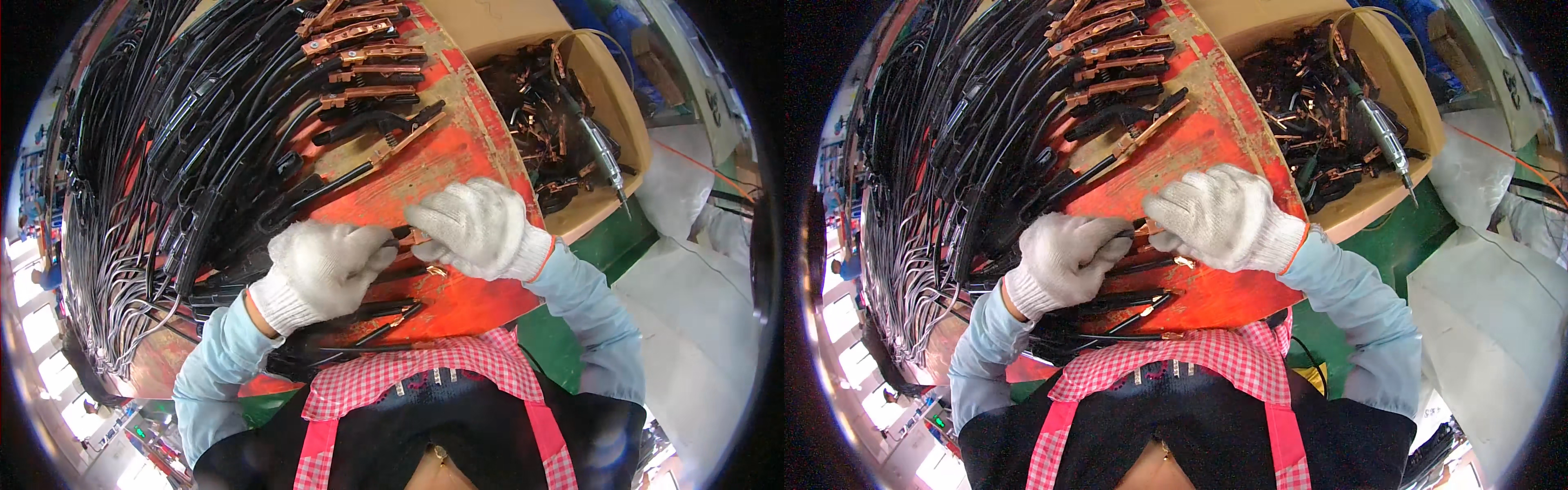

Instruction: The recorder uses a pneumatic tool to crimp metal connectors onto the ends of electrical wires.

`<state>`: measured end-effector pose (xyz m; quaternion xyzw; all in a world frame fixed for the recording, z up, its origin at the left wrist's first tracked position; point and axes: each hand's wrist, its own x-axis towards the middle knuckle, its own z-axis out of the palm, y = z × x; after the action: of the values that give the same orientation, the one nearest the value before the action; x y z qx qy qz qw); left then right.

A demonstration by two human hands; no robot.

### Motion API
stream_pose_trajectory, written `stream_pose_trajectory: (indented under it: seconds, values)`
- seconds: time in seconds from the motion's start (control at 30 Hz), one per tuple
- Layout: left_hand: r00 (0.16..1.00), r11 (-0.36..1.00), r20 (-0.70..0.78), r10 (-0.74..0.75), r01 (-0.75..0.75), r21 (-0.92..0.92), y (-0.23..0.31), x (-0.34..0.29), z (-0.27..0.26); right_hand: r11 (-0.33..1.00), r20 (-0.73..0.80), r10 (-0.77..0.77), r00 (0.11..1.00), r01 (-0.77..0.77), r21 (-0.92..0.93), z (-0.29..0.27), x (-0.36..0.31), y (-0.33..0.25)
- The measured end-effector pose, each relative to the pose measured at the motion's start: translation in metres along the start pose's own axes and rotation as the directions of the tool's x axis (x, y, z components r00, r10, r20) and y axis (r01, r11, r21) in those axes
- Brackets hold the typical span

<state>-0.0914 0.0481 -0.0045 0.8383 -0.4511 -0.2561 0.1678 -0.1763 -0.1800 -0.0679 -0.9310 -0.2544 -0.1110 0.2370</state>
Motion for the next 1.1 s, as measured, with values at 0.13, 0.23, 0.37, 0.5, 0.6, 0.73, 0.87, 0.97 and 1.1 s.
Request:
stream_pose_trajectory:
  seconds: [0.13, 0.23, 0.37, 0.5, 0.6, 0.73, 0.87, 0.97, 1.1]
  values:
    - [1.0, 0.998, 0.014, -0.027, 0.026, 0.066, 0.007, 0.0, -0.004, 1.0, -0.004, -0.016, 1.0, 0.016, 0.004, 0.0, 0.002, -0.001]
    - [0.999, 0.992, -0.001, -0.033, 0.033, 0.125, 0.008, -0.001, 0.0, 0.999, 0.026, -0.017, 1.0, 0.016, 0.045, 0.002, 0.007, -0.004]
    - [1.0, 0.992, -0.009, 0.0, 0.001, 0.124, 0.007, 0.001, 0.003, 0.997, -0.012, -0.012, 1.0, 0.013, 0.076, 0.009, 0.004, -0.003]
    - [1.0, 0.998, -0.022, -0.018, 0.019, 0.055, 0.004, 0.001, 0.008, 0.992, 0.026, 0.036, 0.999, -0.038, 0.12, -0.001, 0.009, -0.002]
    - [0.994, 0.998, -0.093, -0.05, 0.048, -0.031, 0.003, -0.001, 0.008, 0.99, -0.267, 0.129, 0.955, -0.109, 0.088, -0.02, -0.004, 0.027]
    - [0.988, 0.994, -0.142, -0.067, 0.054, -0.091, 0.008, 0.003, 0.013, 0.581, -0.38, 0.677, 0.63, -0.775, -0.249, -0.046, -0.079, 0.128]
    - [0.985, 0.995, -0.17, -0.017, 0.0, -0.099, 0.007, 0.011, 0.021, 0.108, -0.191, 0.942, 0.277, -0.786, -0.609, -0.045, -0.165, 0.184]
    - [0.992, 0.997, -0.105, -0.066, 0.062, -0.047, 0.015, 0.011, 0.017, 0.047, -0.172, 0.969, 0.176, -0.818, -0.573, -0.043, -0.171, 0.197]
    - [0.992, 0.994, -0.1, -0.074, 0.065, -0.09, 0.01, 0.014, 0.021, 0.025, -0.088, 0.994, 0.064, -0.924, -0.381, -0.056, -0.153, 0.197]
